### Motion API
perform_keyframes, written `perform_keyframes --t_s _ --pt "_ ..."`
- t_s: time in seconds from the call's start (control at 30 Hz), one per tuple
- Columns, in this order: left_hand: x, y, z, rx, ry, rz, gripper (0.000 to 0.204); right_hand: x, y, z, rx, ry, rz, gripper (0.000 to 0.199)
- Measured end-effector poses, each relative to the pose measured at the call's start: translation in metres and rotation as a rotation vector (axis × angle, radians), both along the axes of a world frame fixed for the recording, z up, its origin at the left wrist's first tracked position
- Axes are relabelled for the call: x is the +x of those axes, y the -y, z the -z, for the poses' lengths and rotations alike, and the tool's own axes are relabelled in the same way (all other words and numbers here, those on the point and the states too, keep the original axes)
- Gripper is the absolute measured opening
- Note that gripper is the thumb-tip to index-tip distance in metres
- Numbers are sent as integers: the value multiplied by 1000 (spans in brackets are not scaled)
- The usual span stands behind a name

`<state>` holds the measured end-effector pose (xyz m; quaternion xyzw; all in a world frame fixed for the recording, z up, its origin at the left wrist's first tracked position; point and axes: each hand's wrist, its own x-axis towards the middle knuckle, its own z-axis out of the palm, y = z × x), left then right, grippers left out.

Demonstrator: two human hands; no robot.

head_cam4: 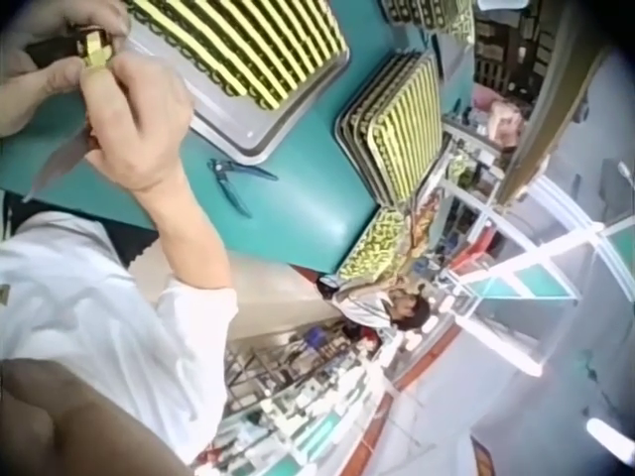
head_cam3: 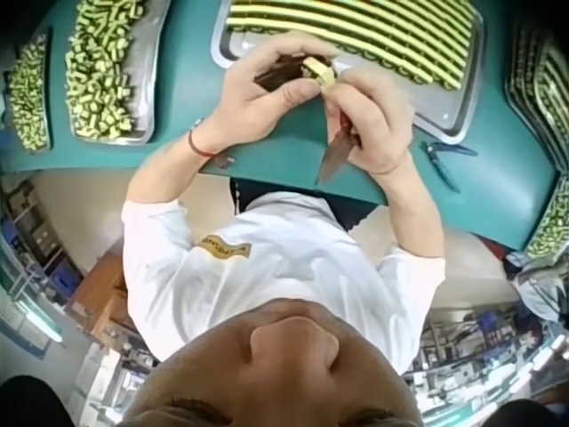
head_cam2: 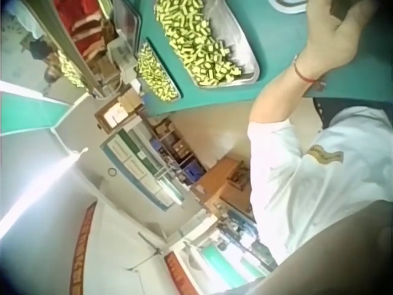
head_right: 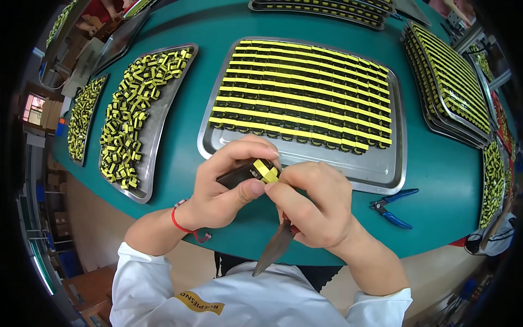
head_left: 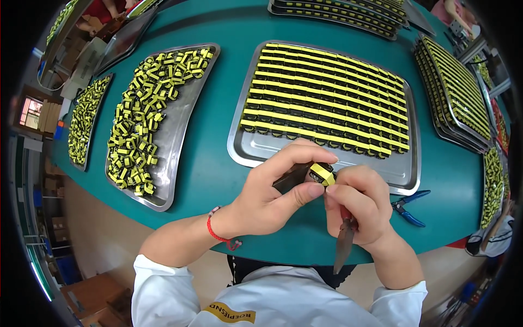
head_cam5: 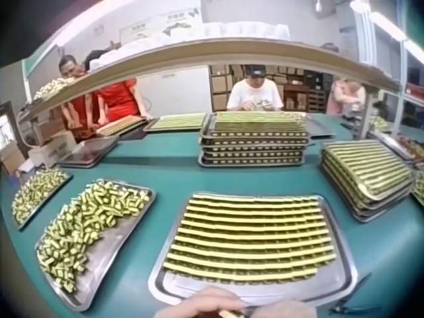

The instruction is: The person assembles small yellow components onto black bases using pliers at an electronics factory workbench.

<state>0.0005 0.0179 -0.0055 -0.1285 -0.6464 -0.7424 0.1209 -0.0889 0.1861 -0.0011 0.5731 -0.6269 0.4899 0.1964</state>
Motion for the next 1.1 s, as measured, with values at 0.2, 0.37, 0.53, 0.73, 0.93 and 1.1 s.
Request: perform_keyframes --t_s 0.2,0.37,0.53,0.73,0.93,1.1 --pt "1 0 0 69 98 31 42 0 2 2 -14 -62 46 44" --pt "0 -1 -4 130 150 61 44 0 3 2 -25 -90 62 45" --pt "1 -1 -5 170 198 94 44 1 2 -1 -19 -92 80 47" --pt "3 0 -9 -9 118 -123 38 8 2 -11 4 206 -10 43" --pt "0 2 -9 -271 -101 -433 36 10 -11 -20 60 1359 -584 37" --pt "-2 8 -11 -549 -320 -523 40 6 -10 -31 459 1775 -986 37"
